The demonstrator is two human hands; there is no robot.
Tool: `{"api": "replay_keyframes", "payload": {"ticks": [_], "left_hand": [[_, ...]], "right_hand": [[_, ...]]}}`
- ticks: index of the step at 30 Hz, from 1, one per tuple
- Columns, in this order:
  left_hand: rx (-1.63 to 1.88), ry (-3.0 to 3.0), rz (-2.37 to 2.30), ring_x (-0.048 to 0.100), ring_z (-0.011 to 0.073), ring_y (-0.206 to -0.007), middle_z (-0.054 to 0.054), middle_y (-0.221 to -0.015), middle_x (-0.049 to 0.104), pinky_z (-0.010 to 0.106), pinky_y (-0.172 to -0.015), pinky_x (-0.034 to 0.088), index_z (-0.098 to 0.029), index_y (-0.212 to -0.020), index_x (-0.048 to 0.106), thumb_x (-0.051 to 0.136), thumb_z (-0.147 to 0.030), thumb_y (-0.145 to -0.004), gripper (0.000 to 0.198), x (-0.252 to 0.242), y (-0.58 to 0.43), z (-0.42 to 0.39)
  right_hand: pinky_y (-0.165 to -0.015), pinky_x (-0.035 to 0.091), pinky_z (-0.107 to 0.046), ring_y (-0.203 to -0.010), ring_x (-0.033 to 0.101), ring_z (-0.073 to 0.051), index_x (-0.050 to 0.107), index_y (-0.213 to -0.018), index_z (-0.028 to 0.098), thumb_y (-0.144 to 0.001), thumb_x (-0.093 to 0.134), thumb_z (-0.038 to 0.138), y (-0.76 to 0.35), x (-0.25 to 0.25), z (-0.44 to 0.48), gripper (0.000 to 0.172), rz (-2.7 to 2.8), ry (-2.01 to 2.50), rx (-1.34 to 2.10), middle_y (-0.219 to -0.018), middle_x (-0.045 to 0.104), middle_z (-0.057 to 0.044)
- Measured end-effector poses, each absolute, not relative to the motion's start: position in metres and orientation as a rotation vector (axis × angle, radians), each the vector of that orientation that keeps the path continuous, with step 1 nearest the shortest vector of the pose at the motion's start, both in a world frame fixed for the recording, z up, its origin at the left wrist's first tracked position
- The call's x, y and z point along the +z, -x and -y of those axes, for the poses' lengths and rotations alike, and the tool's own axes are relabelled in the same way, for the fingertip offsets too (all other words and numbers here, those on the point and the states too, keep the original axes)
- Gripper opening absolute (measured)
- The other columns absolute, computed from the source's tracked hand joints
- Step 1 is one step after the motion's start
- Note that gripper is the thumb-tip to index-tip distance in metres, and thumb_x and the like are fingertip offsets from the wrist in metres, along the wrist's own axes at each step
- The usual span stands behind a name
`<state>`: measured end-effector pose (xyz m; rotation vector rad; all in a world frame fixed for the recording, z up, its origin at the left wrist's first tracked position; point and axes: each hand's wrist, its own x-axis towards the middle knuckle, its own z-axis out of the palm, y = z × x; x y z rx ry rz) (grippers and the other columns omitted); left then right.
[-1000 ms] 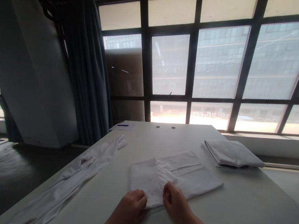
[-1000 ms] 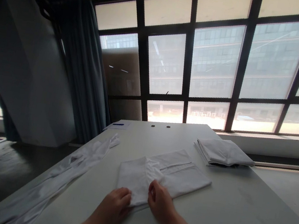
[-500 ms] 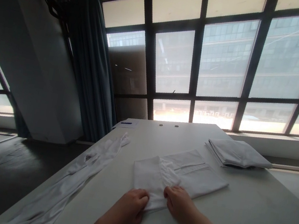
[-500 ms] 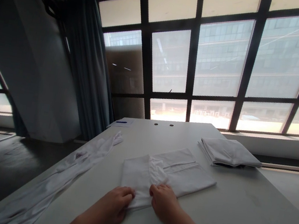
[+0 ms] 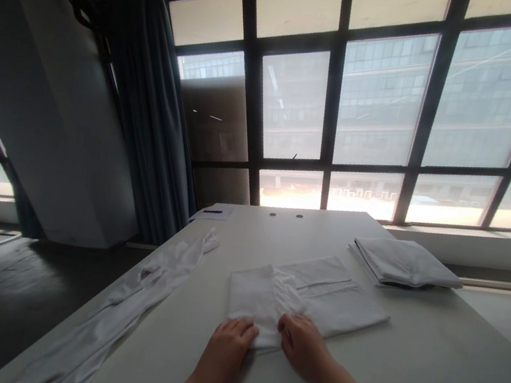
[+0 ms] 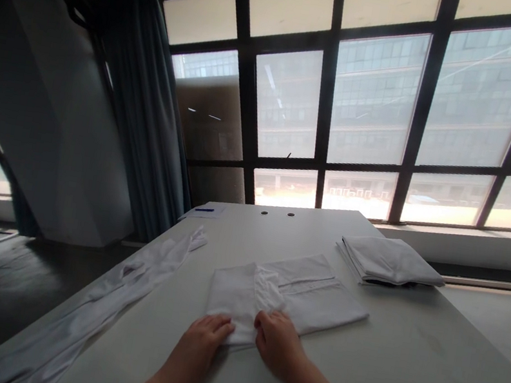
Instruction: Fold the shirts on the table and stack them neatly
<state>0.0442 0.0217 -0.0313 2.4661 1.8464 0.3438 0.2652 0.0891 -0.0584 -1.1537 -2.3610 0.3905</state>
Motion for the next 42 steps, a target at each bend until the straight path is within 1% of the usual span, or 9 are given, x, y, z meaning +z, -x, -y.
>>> {"api": "replay_keyframes", "payload": {"ticks": [4,13,19,26,30,33,36,38,42], "left_hand": [[0.104,-2.421,-1.833,0.045,0.0310,-0.141,0.012,-0.153,0.048,0.056,-0.115,0.035,-0.026,-0.139,0.057,0.042,0.001,-0.086,0.061,-0.034,-0.043,-0.029],[-0.245,-2.468,-1.691,0.025,0.0309,-0.150,0.010,-0.164,0.025,0.055,-0.120,0.026,-0.026,-0.155,0.036,0.038,0.002,-0.081,0.079,-0.022,-0.034,-0.036],[-0.287,-2.424,-1.635,0.014,0.0333,-0.153,0.008,-0.166,0.013,0.059,-0.121,0.016,-0.028,-0.158,0.028,0.048,-0.005,-0.074,0.089,-0.021,-0.031,-0.037],[-0.165,-2.375,-1.600,-0.013,0.0294,-0.152,0.000,-0.166,-0.011,0.058,-0.122,-0.002,-0.032,-0.161,0.009,0.056,-0.013,-0.072,0.102,-0.026,-0.029,-0.024],[-0.100,-2.379,-1.554,-0.012,0.0326,-0.152,0.001,-0.165,-0.011,0.061,-0.121,-0.002,-0.036,-0.160,0.007,0.059,-0.038,-0.088,0.089,-0.020,-0.034,-0.018],[-0.033,-2.429,-1.545,-0.009,0.0347,-0.152,0.002,-0.166,-0.008,0.064,-0.121,0.001,-0.038,-0.160,0.011,0.051,-0.055,-0.095,0.078,-0.014,-0.037,-0.014],[-0.003,-2.487,-1.497,-0.005,0.0334,-0.153,0.001,-0.167,-0.004,0.061,-0.123,0.006,-0.037,-0.160,0.009,0.046,-0.059,-0.098,0.075,-0.015,-0.036,-0.012],[0.000,-2.505,-1.475,0.000,0.0325,-0.154,0.002,-0.167,0.000,0.059,-0.123,0.009,-0.037,-0.160,0.009,0.047,-0.058,-0.098,0.076,-0.016,-0.034,-0.013],[0.000,-2.551,-1.451,0.019,0.0342,-0.152,0.005,-0.167,0.016,0.056,-0.122,0.020,-0.037,-0.159,0.017,0.054,-0.058,-0.095,0.077,-0.010,-0.033,-0.014]], "right_hand": [[-0.082,0.038,-0.029,-0.085,0.060,-0.019,0.064,-0.096,0.021,-0.081,0.047,0.011,-0.265,-0.060,-0.091,0.024,2.365,1.145,0.395,-0.087,0.069,-0.004],[-0.081,0.038,-0.027,-0.085,0.059,-0.019,0.064,-0.093,0.020,-0.079,0.048,0.008,-0.266,-0.058,-0.089,0.025,2.362,1.168,0.411,-0.086,0.068,-0.004],[-0.084,0.038,-0.029,-0.087,0.060,-0.019,0.065,-0.094,0.021,-0.081,0.047,0.009,-0.265,-0.058,-0.088,0.025,2.382,1.189,0.353,-0.087,0.069,-0.004],[-0.085,0.039,-0.029,-0.087,0.060,-0.020,0.065,-0.093,0.022,-0.080,0.050,0.010,-0.266,-0.055,-0.088,0.023,2.388,1.227,0.326,-0.086,0.069,-0.004],[-0.092,0.039,-0.033,-0.096,0.057,-0.021,0.066,-0.093,0.022,-0.079,0.052,0.011,-0.269,-0.045,-0.083,0.023,2.362,1.215,0.239,-0.095,0.066,-0.005],[-0.104,0.036,-0.038,-0.114,0.053,-0.024,0.067,-0.109,0.024,-0.084,0.053,0.016,-0.271,-0.041,-0.078,0.030,2.358,1.111,0.189,-0.119,0.063,-0.008],[-0.117,0.025,-0.044,-0.141,0.036,-0.028,0.054,-0.139,0.027,-0.091,0.052,0.028,-0.273,-0.045,-0.077,0.049,2.474,0.950,0.238,-0.152,0.046,-0.009],[-0.120,0.019,-0.047,-0.148,0.027,-0.029,0.042,-0.151,0.027,-0.094,0.049,0.037,-0.274,-0.049,-0.079,0.057,2.572,0.897,0.309,-0.160,0.037,-0.009],[-0.120,0.021,-0.050,-0.147,0.031,-0.032,0.039,-0.153,0.025,-0.094,0.049,0.046,-0.273,-0.045,-0.076,0.064,2.660,0.927,0.397,-0.161,0.036,-0.011]]}}
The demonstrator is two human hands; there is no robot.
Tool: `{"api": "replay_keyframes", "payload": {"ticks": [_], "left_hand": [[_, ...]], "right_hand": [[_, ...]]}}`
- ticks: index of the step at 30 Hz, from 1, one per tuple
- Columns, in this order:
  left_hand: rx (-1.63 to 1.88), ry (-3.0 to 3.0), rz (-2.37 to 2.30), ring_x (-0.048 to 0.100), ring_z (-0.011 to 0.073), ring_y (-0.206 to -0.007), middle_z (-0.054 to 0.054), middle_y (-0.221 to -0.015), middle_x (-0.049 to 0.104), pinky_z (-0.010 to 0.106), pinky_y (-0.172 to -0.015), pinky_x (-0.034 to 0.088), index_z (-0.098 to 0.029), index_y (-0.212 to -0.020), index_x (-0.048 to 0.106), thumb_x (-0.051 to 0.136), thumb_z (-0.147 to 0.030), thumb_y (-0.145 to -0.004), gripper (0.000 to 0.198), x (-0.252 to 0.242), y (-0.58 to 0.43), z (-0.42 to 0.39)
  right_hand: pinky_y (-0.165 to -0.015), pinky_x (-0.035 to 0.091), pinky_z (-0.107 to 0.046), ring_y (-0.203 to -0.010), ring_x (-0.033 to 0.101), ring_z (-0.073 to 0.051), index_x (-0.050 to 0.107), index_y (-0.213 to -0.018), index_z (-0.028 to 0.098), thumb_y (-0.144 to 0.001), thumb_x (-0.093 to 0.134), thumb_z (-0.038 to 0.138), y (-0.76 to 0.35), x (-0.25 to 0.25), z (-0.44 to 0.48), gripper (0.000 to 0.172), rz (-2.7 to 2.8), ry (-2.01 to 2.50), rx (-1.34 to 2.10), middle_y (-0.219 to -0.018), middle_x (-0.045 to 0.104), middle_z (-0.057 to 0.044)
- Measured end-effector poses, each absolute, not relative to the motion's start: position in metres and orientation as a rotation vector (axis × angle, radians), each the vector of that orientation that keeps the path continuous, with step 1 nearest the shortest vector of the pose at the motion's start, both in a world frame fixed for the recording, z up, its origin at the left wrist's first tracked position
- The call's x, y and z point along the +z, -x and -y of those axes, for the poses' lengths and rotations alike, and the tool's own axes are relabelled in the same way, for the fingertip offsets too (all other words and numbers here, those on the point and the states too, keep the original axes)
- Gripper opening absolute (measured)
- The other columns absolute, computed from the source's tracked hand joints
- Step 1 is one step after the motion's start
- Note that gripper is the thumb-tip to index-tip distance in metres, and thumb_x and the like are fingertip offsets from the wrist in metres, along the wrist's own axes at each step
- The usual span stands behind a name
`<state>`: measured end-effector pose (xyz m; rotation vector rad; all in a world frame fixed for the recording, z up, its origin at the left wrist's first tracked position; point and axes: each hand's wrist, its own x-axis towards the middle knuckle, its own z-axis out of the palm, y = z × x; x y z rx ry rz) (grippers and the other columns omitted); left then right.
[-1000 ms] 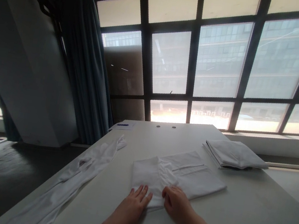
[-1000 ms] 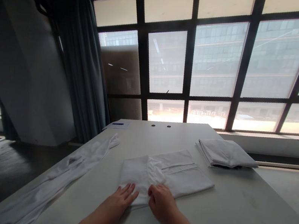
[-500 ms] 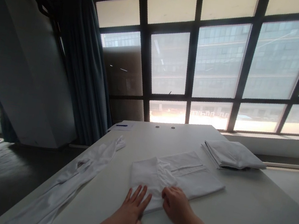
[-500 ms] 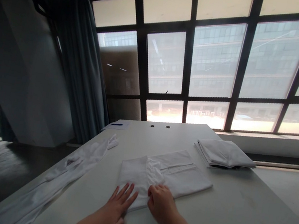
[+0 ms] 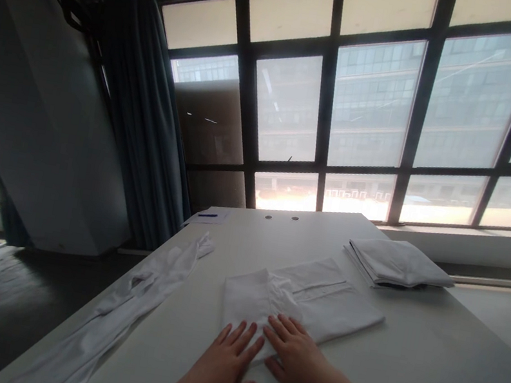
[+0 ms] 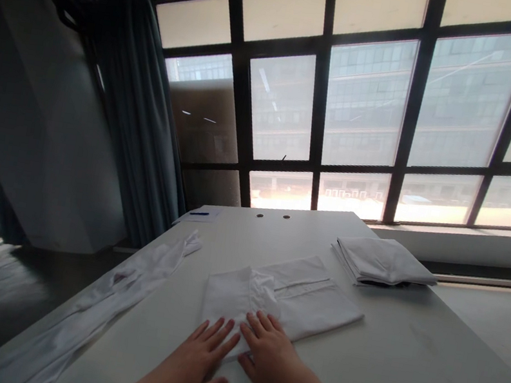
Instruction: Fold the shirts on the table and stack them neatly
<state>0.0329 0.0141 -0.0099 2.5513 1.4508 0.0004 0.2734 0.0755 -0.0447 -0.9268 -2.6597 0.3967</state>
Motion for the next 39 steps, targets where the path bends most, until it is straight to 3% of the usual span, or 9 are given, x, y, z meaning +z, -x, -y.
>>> {"api": "replay_keyframes", "payload": {"ticks": [6,10,13,16,21,27,32,36,39], "left_hand": [[0.120,-2.622,-1.537,0.065,0.0248,-0.101,0.005,-0.106,0.073,0.039,-0.094,0.048,-0.027,-0.104,0.069,0.049,-0.038,-0.098,0.023,-0.005,-0.054,-0.003],[0.274,-2.749,-1.477,0.061,0.0295,-0.106,0.010,-0.117,0.067,0.043,-0.095,0.046,-0.027,-0.122,0.063,0.056,-0.064,-0.088,0.051,-0.038,-0.066,0.002],[0.298,-2.898,-1.343,0.047,0.0370,-0.132,0.015,-0.150,0.047,0.052,-0.109,0.037,-0.027,-0.153,0.035,0.051,-0.077,-0.085,0.086,-0.066,-0.065,-0.002],[0.180,-2.943,-1.273,0.027,0.0419,-0.147,0.016,-0.163,0.027,0.062,-0.116,0.024,-0.029,-0.161,0.012,0.045,-0.077,-0.088,0.094,-0.083,-0.062,-0.010],[0.040,-2.864,-1.262,0.018,0.0456,-0.149,0.013,-0.167,0.011,0.069,-0.117,0.016,-0.032,-0.161,0.002,0.045,-0.080,-0.086,0.099,-0.081,-0.059,-0.014],[0.041,-2.704,-1.230,0.019,0.0430,-0.150,0.009,-0.167,0.017,0.074,-0.116,0.008,-0.038,-0.160,0.013,0.043,-0.077,-0.089,0.087,-0.042,-0.059,-0.002],[0.105,-2.553,-1.323,0.044,0.0366,-0.135,0.005,-0.144,0.054,0.074,-0.115,0.006,-0.041,-0.138,0.050,0.050,-0.077,-0.086,0.063,-0.005,-0.059,0.000],[0.212,-2.540,-1.594,0.059,0.0262,-0.106,0.002,-0.097,0.069,0.059,-0.115,0.021,-0.027,-0.093,0.067,0.053,-0.061,-0.093,0.036,0.001,-0.056,-0.006],[0.253,-2.532,-1.737,0.060,0.0268,-0.100,0.004,-0.094,0.068,0.049,-0.107,0.035,-0.023,-0.091,0.066,0.063,-0.057,-0.087,0.034,-0.005,-0.052,-0.010]], "right_hand": [[-0.092,0.047,-0.045,-0.099,0.067,-0.032,0.074,-0.107,0.020,-0.078,0.061,0.043,-0.270,0.001,-0.043,0.039,2.794,1.023,0.324,-0.108,0.075,-0.013],[-0.063,0.045,-0.031,-0.068,0.068,-0.025,0.077,-0.080,0.018,-0.077,0.058,0.036,-0.275,0.023,-0.030,0.027,2.883,1.078,0.319,-0.075,0.076,-0.011],[-0.064,0.044,-0.030,-0.069,0.068,-0.023,0.076,-0.082,0.019,-0.083,0.052,0.029,-0.273,0.026,-0.040,0.026,2.760,1.100,0.328,-0.078,0.076,-0.009],[-0.089,0.045,-0.033,-0.098,0.068,-0.023,0.073,-0.106,0.020,-0.092,0.045,0.028,-0.264,0.016,-0.060,0.032,2.524,1.076,0.361,-0.107,0.075,-0.010],[-0.118,0.020,-0.051,-0.146,0.034,-0.028,0.048,-0.147,0.027,-0.104,0.029,0.046,-0.257,-0.025,-0.092,0.051,2.567,1.031,0.480,-0.157,0.043,-0.009],[-0.118,0.021,-0.049,-0.145,0.036,-0.027,0.055,-0.141,0.030,-0.099,0.038,0.058,-0.307,-0.049,-0.129,0.053,2.435,1.474,0.296,-0.153,0.049,-0.007],[-0.100,0.040,-0.050,-0.123,0.055,-0.036,0.058,-0.132,0.010,-0.099,0.043,0.042,-0.390,-0.040,-0.157,0.049,2.107,1.974,0.136,-0.135,0.058,-0.025],[-0.093,0.045,-0.048,-0.112,0.061,-0.037,0.064,-0.115,0.005,-0.097,0.047,0.050,-0.419,-0.044,-0.161,0.051,1.999,2.149,0.119,-0.118,0.065,-0.028],[-0.088,0.048,-0.042,-0.105,0.067,-0.032,0.066,-0.108,0.010,-0.097,0.044,0.056,-0.408,-0.051,-0.157,0.053,2.024,2.145,0.169,-0.110,0.070,-0.022]]}}
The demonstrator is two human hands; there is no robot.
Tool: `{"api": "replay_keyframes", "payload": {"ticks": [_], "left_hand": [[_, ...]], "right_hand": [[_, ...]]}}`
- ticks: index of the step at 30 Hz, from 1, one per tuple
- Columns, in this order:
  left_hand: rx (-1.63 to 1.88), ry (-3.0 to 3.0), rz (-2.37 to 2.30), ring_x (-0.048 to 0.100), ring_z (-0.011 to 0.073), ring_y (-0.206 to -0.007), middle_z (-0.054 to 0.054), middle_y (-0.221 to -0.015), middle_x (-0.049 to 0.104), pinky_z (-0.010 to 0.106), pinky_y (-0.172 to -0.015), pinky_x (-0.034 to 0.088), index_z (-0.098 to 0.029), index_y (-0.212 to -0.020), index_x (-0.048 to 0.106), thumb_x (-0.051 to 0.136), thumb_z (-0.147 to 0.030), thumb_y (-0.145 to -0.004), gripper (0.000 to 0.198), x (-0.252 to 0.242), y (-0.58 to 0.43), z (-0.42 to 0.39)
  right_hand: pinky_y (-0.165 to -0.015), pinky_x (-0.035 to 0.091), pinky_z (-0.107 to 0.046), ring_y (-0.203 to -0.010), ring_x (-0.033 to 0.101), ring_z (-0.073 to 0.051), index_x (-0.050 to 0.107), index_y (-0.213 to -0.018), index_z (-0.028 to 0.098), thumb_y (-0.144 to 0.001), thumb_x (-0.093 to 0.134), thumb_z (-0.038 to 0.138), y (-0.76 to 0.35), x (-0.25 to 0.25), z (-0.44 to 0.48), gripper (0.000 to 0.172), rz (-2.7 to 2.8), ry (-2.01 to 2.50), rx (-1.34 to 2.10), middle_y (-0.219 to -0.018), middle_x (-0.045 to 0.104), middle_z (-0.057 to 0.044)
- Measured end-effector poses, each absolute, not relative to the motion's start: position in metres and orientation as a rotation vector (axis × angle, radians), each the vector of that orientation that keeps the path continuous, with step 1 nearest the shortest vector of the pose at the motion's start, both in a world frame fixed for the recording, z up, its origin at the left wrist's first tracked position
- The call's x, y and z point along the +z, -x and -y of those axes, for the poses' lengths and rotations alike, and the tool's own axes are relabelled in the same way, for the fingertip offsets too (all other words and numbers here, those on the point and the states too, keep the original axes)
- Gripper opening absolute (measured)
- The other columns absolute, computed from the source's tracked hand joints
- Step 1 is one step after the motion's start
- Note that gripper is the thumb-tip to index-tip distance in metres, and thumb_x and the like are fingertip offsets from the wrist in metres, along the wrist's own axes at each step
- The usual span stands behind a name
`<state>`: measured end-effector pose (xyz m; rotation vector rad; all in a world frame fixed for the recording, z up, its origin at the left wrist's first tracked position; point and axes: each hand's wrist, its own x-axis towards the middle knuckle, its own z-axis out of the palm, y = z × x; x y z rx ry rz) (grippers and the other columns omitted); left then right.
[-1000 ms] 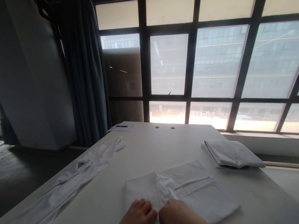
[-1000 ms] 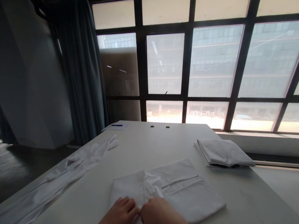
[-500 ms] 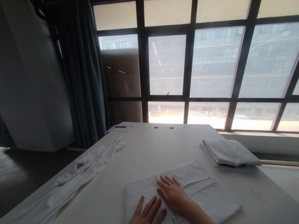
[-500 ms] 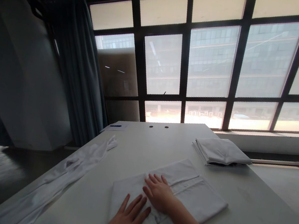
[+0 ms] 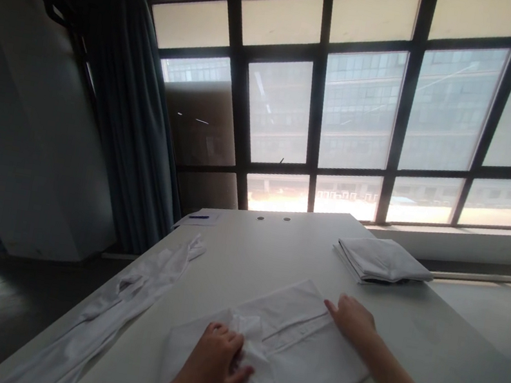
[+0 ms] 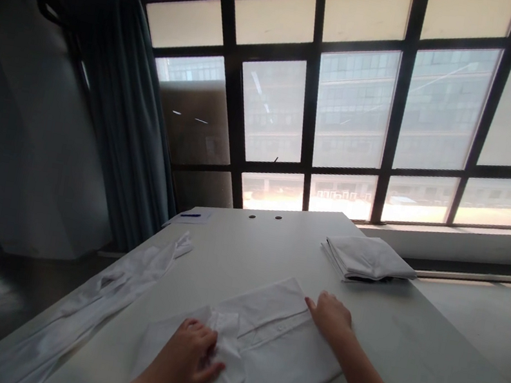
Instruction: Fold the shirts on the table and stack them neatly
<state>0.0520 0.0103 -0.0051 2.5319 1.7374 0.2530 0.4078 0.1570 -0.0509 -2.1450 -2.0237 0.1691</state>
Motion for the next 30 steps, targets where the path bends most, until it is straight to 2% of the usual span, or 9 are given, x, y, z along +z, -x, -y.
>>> {"api": "replay_keyframes", "payload": {"ticks": [3,6,8,12,16,20,22,26,30], "left_hand": [[0.285,-2.592,-1.682,0.054,0.0303,-0.119,0.009,-0.124,0.063,0.046,-0.111,0.034,-0.024,-0.117,0.064,0.065,-0.060,-0.085,0.048,-0.011,-0.046,-0.012],[0.222,-2.675,-1.476,0.037,0.0306,-0.142,0.005,-0.156,0.042,0.046,-0.122,0.020,-0.034,-0.142,0.050,0.057,-0.063,-0.091,0.060,-0.014,-0.040,-0.014],[0.159,-2.672,-1.411,0.027,0.0315,-0.149,0.001,-0.165,0.027,0.050,-0.124,0.013,-0.039,-0.151,0.039,0.052,-0.066,-0.092,0.066,-0.016,-0.038,-0.016],[0.082,-2.622,-1.394,0.019,0.0354,-0.152,0.002,-0.167,0.019,0.059,-0.123,0.008,-0.042,-0.156,0.028,0.052,-0.071,-0.090,0.075,-0.018,-0.037,-0.020],[0.072,-2.600,-1.427,0.017,0.0359,-0.152,0.001,-0.168,0.015,0.062,-0.122,0.009,-0.044,-0.154,0.031,0.053,-0.069,-0.091,0.072,-0.018,-0.038,-0.020],[0.099,-2.567,-1.532,0.027,0.0345,-0.149,0.003,-0.164,0.029,0.056,-0.122,0.018,-0.039,-0.151,0.041,0.052,-0.065,-0.092,0.065,-0.020,-0.046,-0.016],[0.084,-2.506,-1.592,0.028,0.0349,-0.149,0.007,-0.163,0.032,0.056,-0.121,0.021,-0.034,-0.153,0.039,0.048,-0.066,-0.093,0.069,-0.023,-0.052,-0.015],[-0.009,-2.395,-1.631,0.010,0.0410,-0.152,0.008,-0.167,0.014,0.065,-0.121,0.007,-0.027,-0.160,0.023,0.045,-0.077,-0.088,0.090,-0.027,-0.063,-0.019],[-0.047,-2.378,-1.575,-0.002,0.0405,-0.153,0.004,-0.168,0.004,0.068,-0.118,-0.002,-0.029,-0.161,0.012,0.048,-0.077,-0.085,0.097,-0.023,-0.072,-0.032]], "right_hand": [[-0.084,0.049,-0.040,-0.100,0.069,-0.031,0.068,-0.104,0.013,-0.097,0.043,0.058,-0.388,-0.055,-0.153,0.052,2.052,2.120,0.208,-0.106,0.072,-0.021],[-0.082,0.049,-0.041,-0.097,0.070,-0.032,0.070,-0.098,0.013,-0.096,0.046,0.053,-0.378,-0.054,-0.150,0.047,2.086,2.073,0.237,-0.102,0.073,-0.021],[-0.085,0.048,-0.040,-0.101,0.069,-0.031,0.070,-0.096,0.014,-0.097,0.048,0.047,-0.376,-0.051,-0.150,0.039,2.118,2.008,0.251,-0.104,0.073,-0.020],[-0.088,0.046,-0.038,-0.103,0.068,-0.028,0.067,-0.103,0.017,-0.099,0.042,0.039,-0.378,-0.048,-0.153,0.033,2.127,1.897,0.310,-0.105,0.073,-0.017],[-0.087,0.047,-0.038,-0.100,0.069,-0.029,0.067,-0.102,0.016,-0.095,0.050,0.038,-0.380,-0.049,-0.156,0.029,2.103,1.805,0.452,-0.103,0.074,-0.018],[-0.095,0.044,-0.039,-0.110,0.065,-0.030,0.068,-0.104,0.014,-0.090,0.054,0.032,-0.380,-0.045,-0.160,0.026,2.011,1.681,0.621,-0.112,0.072,-0.020],[-0.099,0.043,-0.040,-0.113,0.064,-0.031,0.068,-0.104,0.014,-0.089,0.054,0.033,-0.380,-0.039,-0.162,0.028,1.944,1.599,0.731,-0.115,0.072,-0.020],[-0.091,0.051,-0.040,-0.104,0.068,-0.030,0.068,-0.106,0.015,-0.090,0.051,0.043,-0.381,-0.022,-0.160,0.036,1.798,1.384,1.071,-0.108,0.075,-0.013],[-0.082,0.058,-0.043,-0.095,0.072,-0.029,0.062,-0.118,0.015,-0.091,0.049,0.048,-0.388,-0.003,-0.152,0.045,1.623,1.212,1.376,-0.100,0.077,-0.012]]}}
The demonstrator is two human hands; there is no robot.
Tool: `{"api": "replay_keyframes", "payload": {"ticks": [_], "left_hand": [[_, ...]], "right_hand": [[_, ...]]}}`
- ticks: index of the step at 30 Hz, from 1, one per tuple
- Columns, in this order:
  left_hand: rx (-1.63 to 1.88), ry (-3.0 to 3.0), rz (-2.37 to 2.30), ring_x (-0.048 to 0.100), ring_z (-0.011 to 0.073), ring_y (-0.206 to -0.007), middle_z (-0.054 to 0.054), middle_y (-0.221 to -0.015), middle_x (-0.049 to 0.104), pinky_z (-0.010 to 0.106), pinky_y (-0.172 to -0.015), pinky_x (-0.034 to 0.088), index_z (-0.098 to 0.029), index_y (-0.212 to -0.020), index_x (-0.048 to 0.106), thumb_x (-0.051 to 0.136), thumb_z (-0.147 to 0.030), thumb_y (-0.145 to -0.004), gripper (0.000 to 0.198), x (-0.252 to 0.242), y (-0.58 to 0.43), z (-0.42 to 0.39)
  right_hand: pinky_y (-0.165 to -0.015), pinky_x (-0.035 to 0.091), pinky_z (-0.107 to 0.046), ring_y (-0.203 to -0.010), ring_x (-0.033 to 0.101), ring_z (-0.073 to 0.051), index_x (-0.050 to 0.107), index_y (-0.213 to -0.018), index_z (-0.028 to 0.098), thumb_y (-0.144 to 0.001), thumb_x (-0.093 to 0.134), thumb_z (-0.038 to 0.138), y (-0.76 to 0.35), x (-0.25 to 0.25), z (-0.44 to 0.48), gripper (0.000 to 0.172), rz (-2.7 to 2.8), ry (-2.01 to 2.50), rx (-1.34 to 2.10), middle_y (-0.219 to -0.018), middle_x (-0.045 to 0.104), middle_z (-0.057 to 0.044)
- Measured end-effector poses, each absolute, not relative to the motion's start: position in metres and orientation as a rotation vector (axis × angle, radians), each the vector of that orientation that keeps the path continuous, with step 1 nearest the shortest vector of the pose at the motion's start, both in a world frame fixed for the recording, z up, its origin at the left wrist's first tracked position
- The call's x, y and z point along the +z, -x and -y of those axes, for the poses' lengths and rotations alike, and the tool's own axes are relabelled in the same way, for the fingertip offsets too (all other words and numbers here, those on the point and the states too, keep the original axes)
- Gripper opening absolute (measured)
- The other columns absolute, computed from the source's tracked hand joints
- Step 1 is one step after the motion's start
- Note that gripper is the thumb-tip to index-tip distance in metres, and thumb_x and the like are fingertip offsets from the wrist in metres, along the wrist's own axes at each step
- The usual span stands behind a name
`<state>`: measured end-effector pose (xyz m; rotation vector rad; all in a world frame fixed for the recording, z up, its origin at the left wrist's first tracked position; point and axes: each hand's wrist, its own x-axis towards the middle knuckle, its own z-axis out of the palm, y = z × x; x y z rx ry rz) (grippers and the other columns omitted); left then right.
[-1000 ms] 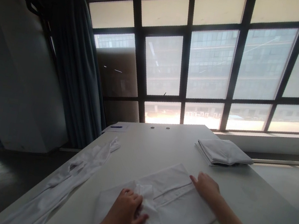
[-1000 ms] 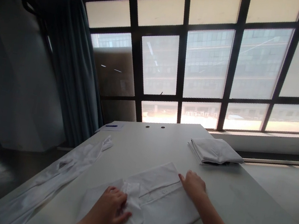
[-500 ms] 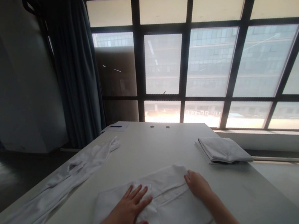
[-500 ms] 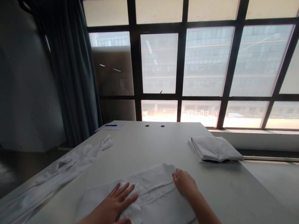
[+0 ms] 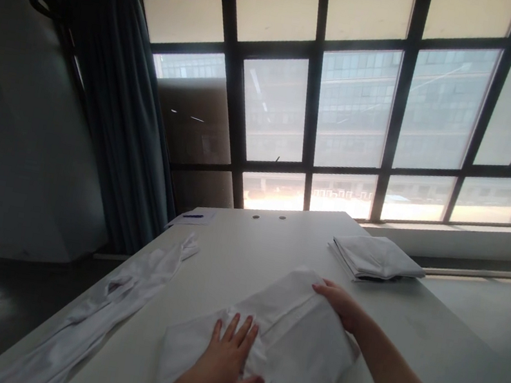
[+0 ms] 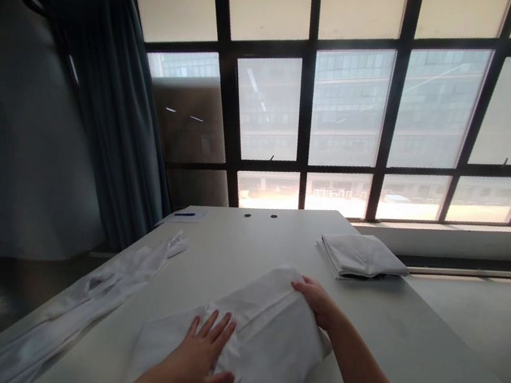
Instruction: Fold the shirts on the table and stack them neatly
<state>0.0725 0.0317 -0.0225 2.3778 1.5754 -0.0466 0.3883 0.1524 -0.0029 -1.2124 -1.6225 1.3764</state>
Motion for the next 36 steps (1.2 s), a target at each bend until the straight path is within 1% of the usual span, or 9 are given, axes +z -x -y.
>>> {"api": "replay_keyframes", "payload": {"ticks": [3,8,16,23,26,28,30,32,36], "left_hand": [[-0.032,-2.372,-1.528,-0.003,0.0409,-0.152,0.008,-0.168,0.005,0.069,-0.117,-0.005,-0.028,-0.161,0.010,0.044,-0.081,-0.083,0.101,-0.019,-0.086,-0.043],[0.010,-2.369,-1.548,0.007,0.0463,-0.151,0.016,-0.164,0.024,0.078,-0.111,-0.005,-0.024,-0.160,0.021,0.037,-0.084,-0.083,0.098,-0.025,-0.124,-0.060],[0.003,-2.386,-1.364,-0.012,0.0510,-0.148,0.016,-0.167,-0.004,0.082,-0.103,-0.017,-0.019,-0.161,-0.001,0.049,-0.090,-0.071,0.126,-0.024,-0.172,-0.079],[0.119,-2.421,-1.221,-0.005,0.0525,-0.149,0.017,-0.168,0.007,0.082,-0.103,-0.017,-0.024,-0.162,0.006,0.059,-0.084,-0.070,0.122,-0.017,-0.192,-0.088],[0.236,-2.280,-1.128,0.010,0.0464,-0.151,0.014,-0.166,0.018,0.072,-0.115,-0.003,-0.028,-0.157,0.029,0.070,-0.074,-0.070,0.107,-0.013,-0.177,-0.093],[0.452,-2.110,-1.067,0.034,0.0371,-0.145,0.012,-0.159,0.038,0.055,-0.119,0.021,-0.028,-0.145,0.051,0.070,-0.065,-0.078,0.079,-0.006,-0.151,-0.096],[0.668,-1.889,-1.082,0.058,0.0298,-0.123,0.009,-0.131,0.066,0.042,-0.108,0.041,-0.025,-0.123,0.068,0.071,-0.059,-0.080,0.054,0.001,-0.118,-0.100],[0.736,-1.784,-1.147,0.065,0.0275,-0.106,0.009,-0.114,0.072,0.040,-0.096,0.048,-0.021,-0.111,0.071,0.067,-0.061,-0.082,0.049,0.006,-0.083,-0.104],[0.841,-1.565,-1.248,0.068,0.0272,-0.096,0.016,-0.109,0.071,0.040,-0.083,0.054,-0.015,-0.111,0.064,0.044,-0.074,-0.089,0.066,0.003,-0.034,-0.112]], "right_hand": [[-0.083,0.058,-0.045,-0.093,0.073,-0.029,0.062,-0.118,0.016,-0.087,0.056,0.050,-0.397,0.015,-0.149,0.047,1.526,1.132,1.502,-0.101,0.076,-0.013],[-0.084,0.057,-0.043,-0.089,0.072,-0.029,0.065,-0.113,0.017,-0.079,0.071,0.047,-0.415,0.046,-0.146,0.046,1.406,0.984,1.649,-0.102,0.076,-0.011],[-0.082,0.055,-0.043,-0.089,0.072,-0.029,0.065,-0.114,0.019,-0.074,0.075,0.043,-0.407,0.089,-0.125,0.048,1.404,0.938,1.556,-0.102,0.076,-0.010],[-0.075,0.055,-0.039,-0.080,0.071,-0.028,0.062,-0.097,0.021,-0.066,0.079,0.048,-0.378,0.090,-0.117,0.044,1.458,0.965,1.384,-0.086,0.076,-0.005],[-0.069,0.053,-0.036,-0.073,0.069,-0.025,0.060,-0.096,0.022,-0.068,0.077,0.047,-0.374,0.088,-0.117,0.041,1.425,0.946,1.388,-0.080,0.075,-0.003],[-0.068,0.052,-0.034,-0.073,0.069,-0.023,0.059,-0.097,0.022,-0.070,0.075,0.045,-0.368,0.086,-0.116,0.038,1.415,0.935,1.393,-0.078,0.074,-0.002],[-0.064,0.049,-0.031,-0.069,0.067,-0.021,0.057,-0.100,0.022,-0.071,0.073,0.044,-0.357,0.080,-0.114,0.039,1.409,0.940,1.402,-0.075,0.072,0.000],[-0.056,0.045,-0.028,-0.059,0.062,-0.018,0.055,-0.103,0.021,-0.071,0.070,0.043,-0.337,0.071,-0.112,0.041,1.413,0.986,1.409,-0.069,0.069,0.002],[-0.049,0.035,-0.024,-0.052,0.052,-0.012,0.057,-0.109,0.019,-0.075,0.066,0.034,-0.284,0.041,-0.099,0.038,1.514,1.126,1.322,-0.065,0.062,0.005]]}}
